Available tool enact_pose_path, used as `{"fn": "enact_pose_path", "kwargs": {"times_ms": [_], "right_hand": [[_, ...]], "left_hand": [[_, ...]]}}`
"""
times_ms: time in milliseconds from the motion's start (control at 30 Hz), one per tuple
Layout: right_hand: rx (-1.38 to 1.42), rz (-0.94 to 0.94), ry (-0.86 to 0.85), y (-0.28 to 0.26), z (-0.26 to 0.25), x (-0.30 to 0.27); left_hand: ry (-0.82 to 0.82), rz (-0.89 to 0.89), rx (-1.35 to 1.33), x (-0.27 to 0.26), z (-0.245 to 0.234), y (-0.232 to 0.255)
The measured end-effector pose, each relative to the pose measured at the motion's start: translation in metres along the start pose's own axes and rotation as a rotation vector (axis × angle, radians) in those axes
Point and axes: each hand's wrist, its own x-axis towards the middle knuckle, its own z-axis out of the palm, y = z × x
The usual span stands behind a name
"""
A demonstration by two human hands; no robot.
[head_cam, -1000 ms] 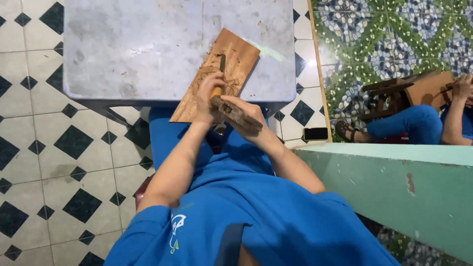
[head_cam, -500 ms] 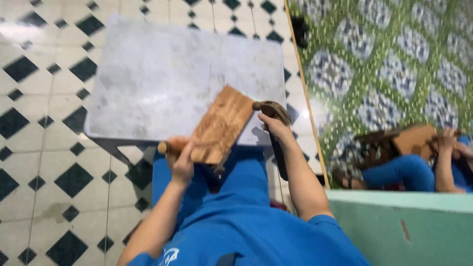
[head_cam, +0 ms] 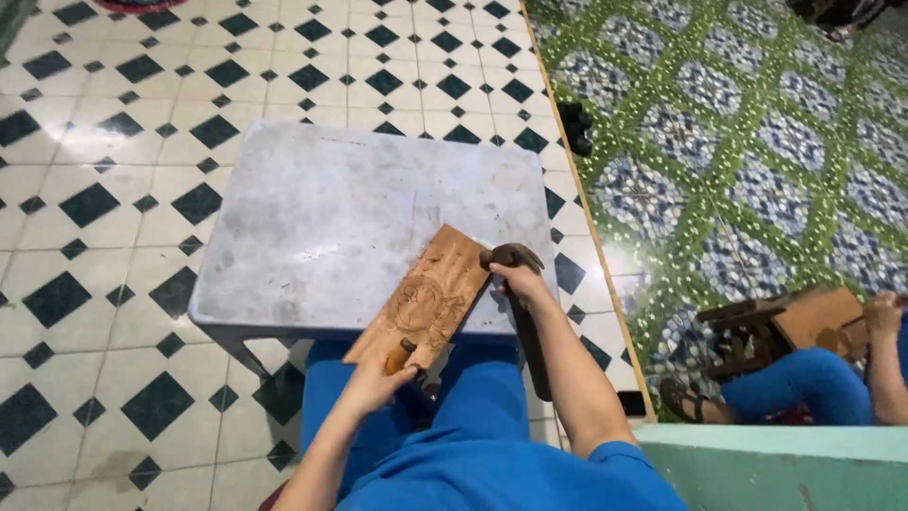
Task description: Carving a cartoon character design into a wooden board using a chisel and a hammer.
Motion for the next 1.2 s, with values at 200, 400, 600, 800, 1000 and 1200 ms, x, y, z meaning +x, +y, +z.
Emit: {"fn": "enact_pose_path", "kwargs": {"times_ms": [200,400,600,800,1000,1200], "right_hand": [[-0.393,0.113,-0.008,0.012,0.008,-0.024],[-0.275,0.024,0.149,-0.015,0.001,-0.109],[-0.036,-0.32,0.152,-0.034,-0.023,-0.183],[-0.012,-0.484,0.133,-0.055,-0.014,-0.248],[-0.187,-0.827,0.156,-0.026,0.006,-0.257],[-0.196,-0.906,0.145,-0.032,0.009,-0.286]], "left_hand": [[0.223,-0.069,-0.024,0.032,0.006,-0.066],[0.273,-0.042,0.162,0.039,-0.041,-0.024],[0.399,1.055,-0.399,0.072,-0.03,0.047],[0.548,0.908,-0.374,0.138,0.046,0.007],[0.465,1.033,-0.454,0.109,0.052,0.029],[0.595,1.112,-0.45,0.132,0.084,0.02]]}}
